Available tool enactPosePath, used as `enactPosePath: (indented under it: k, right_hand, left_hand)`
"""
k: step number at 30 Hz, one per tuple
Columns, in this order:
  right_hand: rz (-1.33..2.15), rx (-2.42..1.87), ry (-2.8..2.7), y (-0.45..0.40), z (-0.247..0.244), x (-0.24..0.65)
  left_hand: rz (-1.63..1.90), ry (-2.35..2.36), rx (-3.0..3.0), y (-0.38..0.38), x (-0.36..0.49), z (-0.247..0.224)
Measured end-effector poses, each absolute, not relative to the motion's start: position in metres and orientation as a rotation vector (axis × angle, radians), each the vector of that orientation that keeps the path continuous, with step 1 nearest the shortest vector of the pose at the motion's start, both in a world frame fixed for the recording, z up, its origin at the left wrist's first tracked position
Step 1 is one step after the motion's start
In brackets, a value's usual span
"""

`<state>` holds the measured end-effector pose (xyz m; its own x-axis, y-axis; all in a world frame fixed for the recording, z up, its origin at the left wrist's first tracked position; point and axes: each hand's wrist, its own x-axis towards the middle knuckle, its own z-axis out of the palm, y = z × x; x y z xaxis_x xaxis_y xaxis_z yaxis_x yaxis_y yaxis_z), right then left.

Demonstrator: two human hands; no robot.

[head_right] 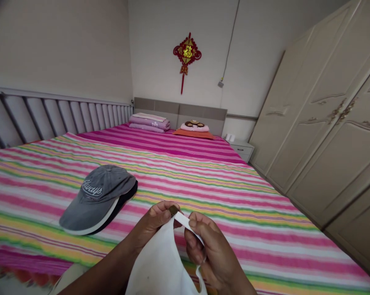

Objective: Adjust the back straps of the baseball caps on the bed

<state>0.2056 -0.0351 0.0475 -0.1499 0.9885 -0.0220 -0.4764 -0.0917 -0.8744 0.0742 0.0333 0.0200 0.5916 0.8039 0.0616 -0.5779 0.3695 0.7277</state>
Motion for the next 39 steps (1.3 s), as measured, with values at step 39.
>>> enactPosePath:
  k: [39]
  right_hand:
    - [1.508,-0.942,-0.933,-0.034,0.038,0.206]
  left_hand:
    - [0.904,0.269,0.999,0.022,0.069,0.021]
